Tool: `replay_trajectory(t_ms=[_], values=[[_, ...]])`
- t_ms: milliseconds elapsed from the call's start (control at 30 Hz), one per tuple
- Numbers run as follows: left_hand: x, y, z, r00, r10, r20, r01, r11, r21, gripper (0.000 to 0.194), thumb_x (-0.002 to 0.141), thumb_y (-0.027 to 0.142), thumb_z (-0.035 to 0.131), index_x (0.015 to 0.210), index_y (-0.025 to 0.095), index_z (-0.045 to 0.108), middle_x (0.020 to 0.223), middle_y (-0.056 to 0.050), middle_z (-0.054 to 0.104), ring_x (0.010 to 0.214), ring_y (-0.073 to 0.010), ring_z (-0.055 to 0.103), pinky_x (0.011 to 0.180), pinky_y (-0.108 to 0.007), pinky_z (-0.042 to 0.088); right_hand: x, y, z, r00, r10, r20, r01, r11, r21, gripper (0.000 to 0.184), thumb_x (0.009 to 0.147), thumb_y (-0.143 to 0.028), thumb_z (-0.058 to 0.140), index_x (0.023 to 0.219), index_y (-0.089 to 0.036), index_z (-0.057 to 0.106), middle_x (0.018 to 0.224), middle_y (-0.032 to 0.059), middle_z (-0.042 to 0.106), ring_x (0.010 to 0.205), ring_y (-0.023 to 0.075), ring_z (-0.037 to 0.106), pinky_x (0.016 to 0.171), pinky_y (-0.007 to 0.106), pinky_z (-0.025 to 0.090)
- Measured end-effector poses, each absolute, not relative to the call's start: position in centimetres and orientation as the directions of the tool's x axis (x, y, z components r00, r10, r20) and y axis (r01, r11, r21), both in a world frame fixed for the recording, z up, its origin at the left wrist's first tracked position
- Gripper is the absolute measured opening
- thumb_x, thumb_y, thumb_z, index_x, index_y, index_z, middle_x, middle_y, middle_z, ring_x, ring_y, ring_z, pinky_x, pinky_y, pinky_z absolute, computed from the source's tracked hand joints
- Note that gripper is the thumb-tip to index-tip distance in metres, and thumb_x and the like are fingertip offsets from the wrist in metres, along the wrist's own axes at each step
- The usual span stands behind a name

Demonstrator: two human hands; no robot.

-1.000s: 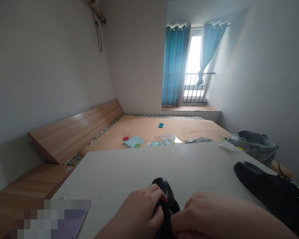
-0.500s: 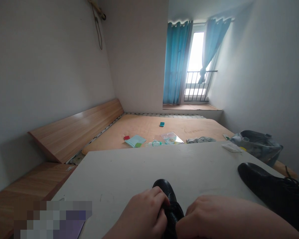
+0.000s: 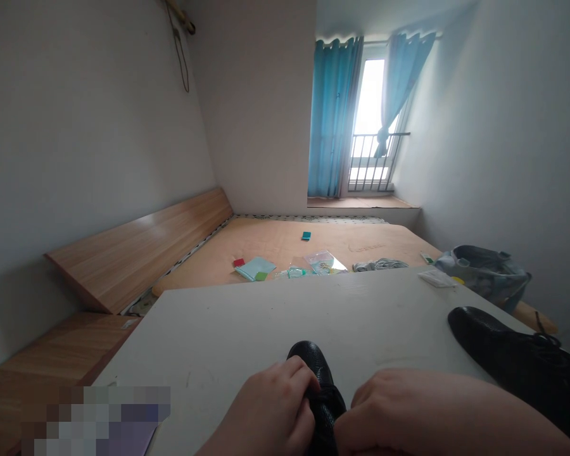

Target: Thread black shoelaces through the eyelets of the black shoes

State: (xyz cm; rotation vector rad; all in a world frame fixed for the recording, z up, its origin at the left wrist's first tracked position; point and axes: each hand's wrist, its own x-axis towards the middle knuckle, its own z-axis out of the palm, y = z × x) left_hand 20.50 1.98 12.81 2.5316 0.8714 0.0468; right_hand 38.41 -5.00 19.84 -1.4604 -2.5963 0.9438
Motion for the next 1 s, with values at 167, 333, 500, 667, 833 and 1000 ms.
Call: replay_trajectory(t_ms=[167,333,500,667,833,1000], values=[[20.4,2.0,12.6,0.800,0.592,-0.094,0.564,-0.689,0.455,0.029,0.078,0.013,0.042,0.098,0.020,0.061,0.103,-0.004,0.064,0.094,-0.0210,0.061,0.080,-0.030,0.046,38.5,-5.0,19.8,-0.572,0.775,-0.268,0.769,0.394,-0.503,0.016,0.088,-0.023,0.050,0.072,-0.022,0.055,0.064,-0.0041,0.053,0.059,0.0106,0.050,0.056,0.019,0.036],[20.3,1.6,12.7,0.792,0.606,-0.068,0.561,-0.680,0.472,0.028,0.079,0.014,0.041,0.098,0.020,0.061,0.102,-0.004,0.064,0.093,-0.0206,0.061,0.079,-0.030,0.046,38.5,-5.1,20.0,-0.599,0.759,-0.256,0.753,0.424,-0.503,0.016,0.089,-0.024,0.050,0.075,-0.021,0.058,0.063,-0.0043,0.053,0.058,0.0102,0.049,0.053,0.019,0.033],[20.3,1.1,12.8,0.777,0.629,-0.022,0.567,-0.685,0.457,0.027,0.080,0.013,0.040,0.096,0.021,0.060,0.097,-0.002,0.064,0.088,-0.0195,0.061,0.077,-0.029,0.044,38.4,-5.4,20.1,-0.600,0.762,-0.244,0.734,0.403,-0.547,0.019,0.090,-0.024,0.048,0.078,-0.020,0.062,0.069,-0.0022,0.061,0.065,0.0115,0.055,0.059,0.020,0.037],[19.8,1.0,13.2,0.788,0.615,-0.017,0.545,-0.686,0.482,0.022,0.081,0.015,0.041,0.089,0.021,0.060,0.095,-0.001,0.064,0.085,-0.0183,0.061,0.074,-0.027,0.044,38.3,-4.9,20.1,-0.576,0.805,-0.140,0.673,0.370,-0.641,0.018,0.090,-0.016,0.044,0.079,-0.019,0.058,0.072,-0.0034,0.058,0.066,0.0093,0.051,0.062,0.020,0.036],[19.0,1.2,13.6,0.820,0.573,-0.008,0.492,-0.697,0.522,0.026,0.084,0.017,0.039,0.094,0.022,0.063,0.101,-0.002,0.066,0.092,-0.0187,0.061,0.083,-0.026,0.044,38.1,-4.8,20.4,-0.575,0.809,-0.126,0.522,0.243,-0.818,0.024,0.094,-0.023,0.040,0.075,-0.016,0.053,0.068,-0.0032,0.047,0.062,0.0082,0.042,0.057,0.019,0.036],[18.9,1.1,13.6,0.815,0.580,-0.015,0.510,-0.703,0.496,0.027,0.082,0.021,0.043,0.096,0.023,0.066,0.102,-0.003,0.067,0.091,-0.0198,0.062,0.078,-0.026,0.046,36.7,-6.5,20.5,-0.736,0.674,-0.061,0.418,0.382,-0.824,0.022,0.092,-0.018,0.045,0.072,-0.015,0.056,0.067,-0.0031,0.051,0.059,0.0068,0.043,0.059,0.019,0.036]])
